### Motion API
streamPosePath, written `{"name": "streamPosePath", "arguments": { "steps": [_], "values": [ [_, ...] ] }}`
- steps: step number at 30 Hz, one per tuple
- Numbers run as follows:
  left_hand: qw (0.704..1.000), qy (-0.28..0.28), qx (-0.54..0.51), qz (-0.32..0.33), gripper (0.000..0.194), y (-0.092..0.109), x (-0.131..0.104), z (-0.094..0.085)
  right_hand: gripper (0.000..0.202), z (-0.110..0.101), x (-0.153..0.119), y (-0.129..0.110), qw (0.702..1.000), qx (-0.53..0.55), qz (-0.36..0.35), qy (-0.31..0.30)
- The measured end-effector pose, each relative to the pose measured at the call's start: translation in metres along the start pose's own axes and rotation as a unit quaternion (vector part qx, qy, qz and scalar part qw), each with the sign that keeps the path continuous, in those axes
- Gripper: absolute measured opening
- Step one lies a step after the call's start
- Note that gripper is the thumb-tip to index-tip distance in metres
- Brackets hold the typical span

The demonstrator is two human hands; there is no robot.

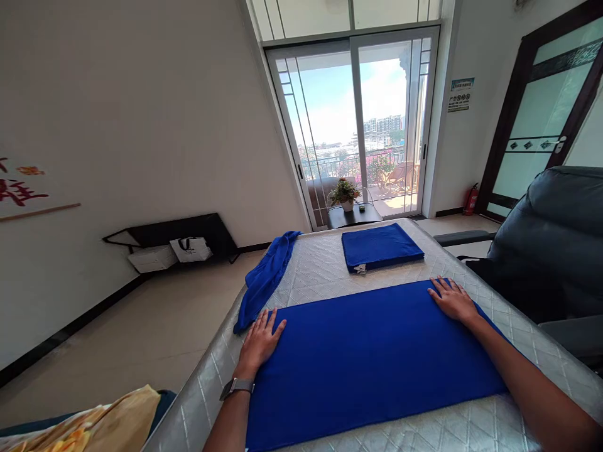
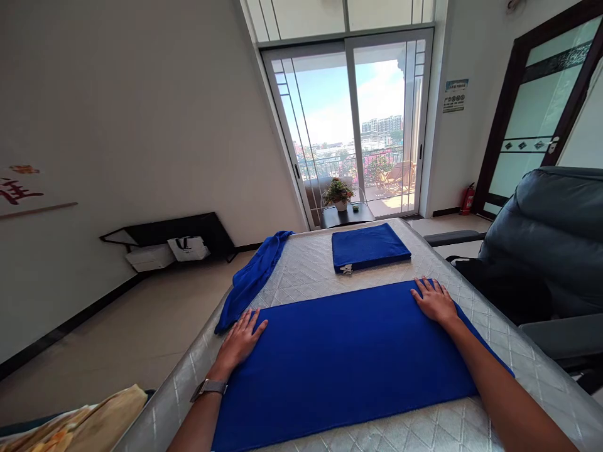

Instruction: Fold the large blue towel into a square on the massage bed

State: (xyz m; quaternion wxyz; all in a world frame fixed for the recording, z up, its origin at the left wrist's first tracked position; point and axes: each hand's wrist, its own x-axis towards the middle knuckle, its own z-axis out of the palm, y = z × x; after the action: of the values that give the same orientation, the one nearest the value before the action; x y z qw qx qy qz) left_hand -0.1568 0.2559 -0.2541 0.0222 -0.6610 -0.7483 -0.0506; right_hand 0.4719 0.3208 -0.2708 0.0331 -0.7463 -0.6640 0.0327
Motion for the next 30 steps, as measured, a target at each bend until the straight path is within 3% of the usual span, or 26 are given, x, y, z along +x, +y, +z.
{"name": "streamPosePath", "arguments": {
  "steps": [10,30],
  "values": [
    [1.000,0.023,0.002,0.007,0.075,-0.0025,0.0013,0.0039,0.072,-0.0042,-0.0023,-0.0027,1.000,-0.006,0.001,-0.004],
    [1.000,0.018,-0.005,0.006,0.076,-0.0021,0.0001,0.0027,0.073,-0.0026,-0.0018,-0.0018,1.000,-0.009,0.000,-0.001]
  ]
}}
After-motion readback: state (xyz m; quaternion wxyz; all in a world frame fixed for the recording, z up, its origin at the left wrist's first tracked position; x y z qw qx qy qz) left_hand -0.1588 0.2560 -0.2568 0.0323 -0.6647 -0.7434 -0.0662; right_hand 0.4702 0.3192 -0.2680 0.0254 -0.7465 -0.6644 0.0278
